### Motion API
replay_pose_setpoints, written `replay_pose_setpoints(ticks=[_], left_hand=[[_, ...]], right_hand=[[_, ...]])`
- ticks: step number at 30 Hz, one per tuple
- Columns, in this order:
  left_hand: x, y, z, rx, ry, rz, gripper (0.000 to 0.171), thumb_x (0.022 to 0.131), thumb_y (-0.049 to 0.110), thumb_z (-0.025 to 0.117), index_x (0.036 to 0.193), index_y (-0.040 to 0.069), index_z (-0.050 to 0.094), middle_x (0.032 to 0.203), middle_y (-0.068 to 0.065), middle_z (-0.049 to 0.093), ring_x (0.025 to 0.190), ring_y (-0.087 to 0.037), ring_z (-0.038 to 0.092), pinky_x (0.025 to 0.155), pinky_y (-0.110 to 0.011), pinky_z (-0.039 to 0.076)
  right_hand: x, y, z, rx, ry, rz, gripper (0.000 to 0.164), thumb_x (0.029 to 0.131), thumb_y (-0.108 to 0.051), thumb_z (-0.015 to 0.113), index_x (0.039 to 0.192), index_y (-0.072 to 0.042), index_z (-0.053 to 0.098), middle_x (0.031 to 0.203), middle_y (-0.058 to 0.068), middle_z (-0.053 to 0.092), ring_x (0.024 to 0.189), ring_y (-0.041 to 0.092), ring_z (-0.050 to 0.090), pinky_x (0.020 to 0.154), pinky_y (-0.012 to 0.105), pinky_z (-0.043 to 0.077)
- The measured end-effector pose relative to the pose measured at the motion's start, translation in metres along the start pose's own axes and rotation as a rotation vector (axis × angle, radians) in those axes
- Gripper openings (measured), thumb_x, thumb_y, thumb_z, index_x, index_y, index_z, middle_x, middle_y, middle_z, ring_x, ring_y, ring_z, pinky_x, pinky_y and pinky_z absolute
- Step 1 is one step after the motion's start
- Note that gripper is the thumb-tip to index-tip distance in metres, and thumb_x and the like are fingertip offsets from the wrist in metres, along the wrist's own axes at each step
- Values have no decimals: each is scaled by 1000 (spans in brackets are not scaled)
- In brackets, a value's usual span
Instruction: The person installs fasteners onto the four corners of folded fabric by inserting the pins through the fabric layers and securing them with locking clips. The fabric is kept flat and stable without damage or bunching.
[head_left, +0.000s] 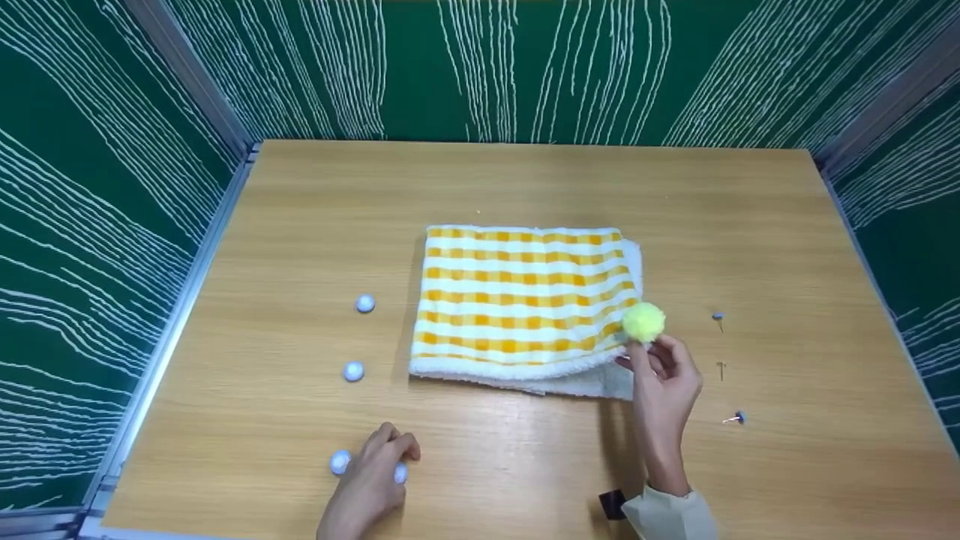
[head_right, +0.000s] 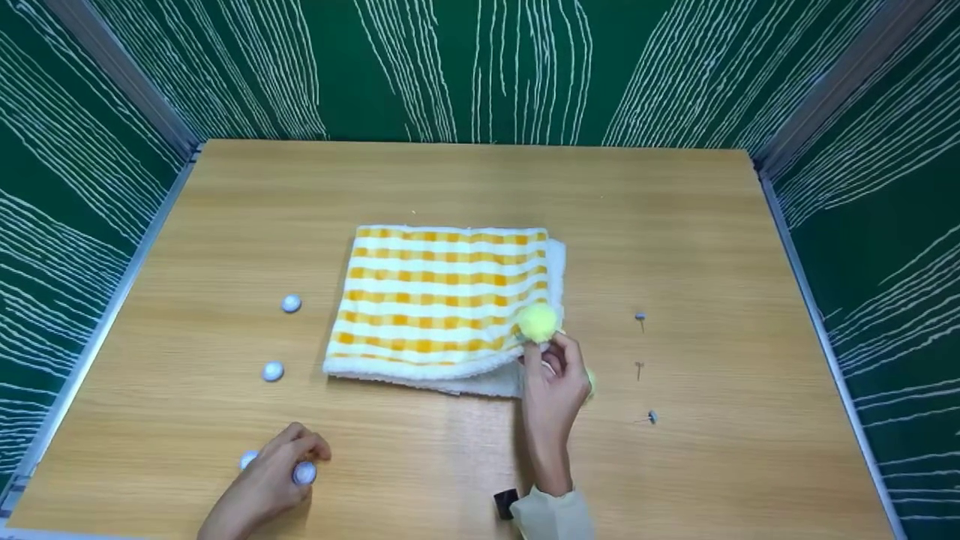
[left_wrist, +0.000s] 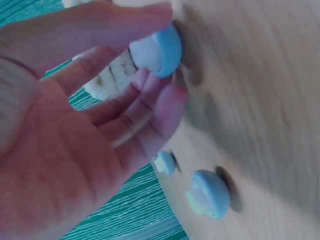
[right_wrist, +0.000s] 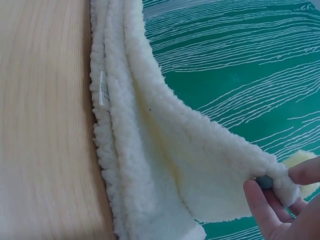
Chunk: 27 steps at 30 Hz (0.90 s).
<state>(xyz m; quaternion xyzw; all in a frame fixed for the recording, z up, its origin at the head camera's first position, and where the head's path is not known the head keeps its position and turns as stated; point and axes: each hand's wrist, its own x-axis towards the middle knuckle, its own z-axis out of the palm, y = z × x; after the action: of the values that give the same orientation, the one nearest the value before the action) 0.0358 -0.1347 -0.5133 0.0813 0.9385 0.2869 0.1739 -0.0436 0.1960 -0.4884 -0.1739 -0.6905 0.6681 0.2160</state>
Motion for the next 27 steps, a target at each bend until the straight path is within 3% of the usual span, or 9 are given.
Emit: replay_pose_setpoints(ticks=[7,17,22,27], left_hand=[[6,0,0,-39,15,-35,30,62,-9,69,82,12,62,85,3,47,85,-18,51,78,-41,49],[17,9,-9,31,93,-42,18,69,8,74,84,13,65,84,4,56,79,-21,60,69,-42,50],[23,11,-9,-26,186,39,19,71,3,72,88,7,66,88,2,55,85,-24,63,77,-43,52],[30,14,-9,-81,250,128,18,72,-2,70,90,1,66,92,1,53,90,-23,62,82,-35,53]], right_hand=[[0,-1,0,0,-2,6,24,89,-4,62,112,5,58,102,13,60,85,19,65,73,31,55],[3,-1,0,-34,-7,6,27,89,-4,62,114,6,57,102,11,59,85,18,64,73,32,54],[3,-6,0,-4,-5,-4,25,88,2,61,111,9,58,98,12,60,81,17,65,72,34,55],[3,-8,-2,3,7,9,23,87,3,61,109,10,58,97,14,60,80,16,66,72,35,55]])
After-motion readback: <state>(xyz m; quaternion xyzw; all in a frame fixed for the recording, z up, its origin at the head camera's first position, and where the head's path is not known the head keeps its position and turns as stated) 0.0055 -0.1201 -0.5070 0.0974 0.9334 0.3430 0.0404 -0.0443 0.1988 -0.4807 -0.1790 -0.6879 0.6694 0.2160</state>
